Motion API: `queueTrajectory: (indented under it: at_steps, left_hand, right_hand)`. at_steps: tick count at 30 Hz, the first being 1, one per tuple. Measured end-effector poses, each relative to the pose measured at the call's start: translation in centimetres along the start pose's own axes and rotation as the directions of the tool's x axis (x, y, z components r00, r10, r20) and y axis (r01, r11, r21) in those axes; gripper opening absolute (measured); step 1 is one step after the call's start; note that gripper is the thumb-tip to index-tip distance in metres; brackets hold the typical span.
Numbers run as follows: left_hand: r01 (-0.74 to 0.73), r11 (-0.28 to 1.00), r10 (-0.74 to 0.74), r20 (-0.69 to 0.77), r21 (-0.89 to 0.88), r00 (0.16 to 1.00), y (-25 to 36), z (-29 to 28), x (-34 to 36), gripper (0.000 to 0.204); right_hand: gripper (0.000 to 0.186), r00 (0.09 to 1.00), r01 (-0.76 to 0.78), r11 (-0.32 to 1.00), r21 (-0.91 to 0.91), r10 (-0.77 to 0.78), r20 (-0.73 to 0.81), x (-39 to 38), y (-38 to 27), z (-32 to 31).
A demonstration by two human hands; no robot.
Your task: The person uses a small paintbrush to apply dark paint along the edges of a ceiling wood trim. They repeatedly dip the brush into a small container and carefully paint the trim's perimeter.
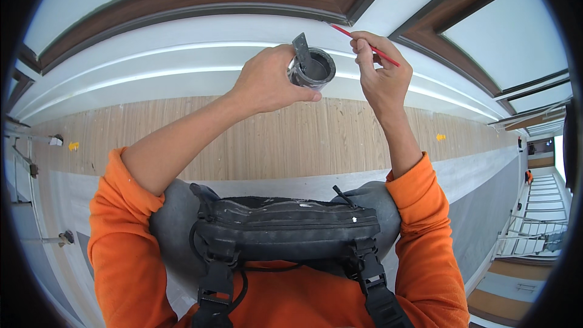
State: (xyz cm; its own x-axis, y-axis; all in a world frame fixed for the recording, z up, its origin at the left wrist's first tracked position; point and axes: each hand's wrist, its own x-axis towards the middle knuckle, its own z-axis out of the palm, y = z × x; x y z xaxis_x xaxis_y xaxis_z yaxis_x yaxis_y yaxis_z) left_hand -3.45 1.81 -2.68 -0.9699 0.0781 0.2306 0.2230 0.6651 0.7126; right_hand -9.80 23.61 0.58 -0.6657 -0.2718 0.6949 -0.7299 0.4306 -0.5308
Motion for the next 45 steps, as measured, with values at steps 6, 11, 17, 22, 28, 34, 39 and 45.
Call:
queueTrajectory:
  at_steps: [6,11,17,22,28,34,39,45]
  left_hand:
    - [0.009,1.0,-0.009,0.001,0.017,1.0,0.2,0.1,0.0,0.069]
    - [-0.017,1.0,0.017,-0.023,0.011,1.0,-0.1,0.2,0.1,0.07]
    - [0.007,0.999,-0.007,0.003,0.035,1.0,-0.3,0.3,0.2,0.07]
    - [-0.007,1.0,0.007,-0.005,0.014,1.0,0.0,0.1,0.1,0.07]
    - [-0.009,1.0,0.009,-0.015,0.009,1.0,-0.1,0.3,0.0,0.07]
    - [0.011,1.0,-0.011,-0.001,0.017,1.0,0.1,0.1,0.1,0.07]
    - [0.005,1.0,-0.005,-0.006,0.024,1.0,0.0,0.1,0.1,0.069]
    - [0.037,0.998,-0.037,0.001,0.049,0.999,0.7,-0.1,0.1,0.068]
  right_hand:
    - [0.014,0.999,-0.01,0.999,0.044,0.008,0.043,-0.1,0.3,0.2]
    - [0.014,0.997,0.04,0.998,0.042,-0.042,0.059,-0.1,0.6,0.4]
    - [0.015,0.997,-0.027,0.997,0.075,0.021,0.071,-0.2,0.7,0.4]
    - [0.015,0.997,-0.072,0.997,0.032,0.072,0.023,-0.2,0.7,-0.2]
    - [0.015,0.997,-0.031,0.997,0.073,0.025,0.072,-0.4,0.8,0.4]
    - [0.015,0.998,-0.027,1.0,-0.01,0.028,0.056,-0.1,0.5,-0.2]
    - [0.014,0.994,0.061,0.997,-0.051,-0.056,0.091,-0.1,0.5,-0.2]
    - [0.031,0.995,-0.06,0.972,0.228,0.076,-0.059,0.5,-0.7,-2.4]
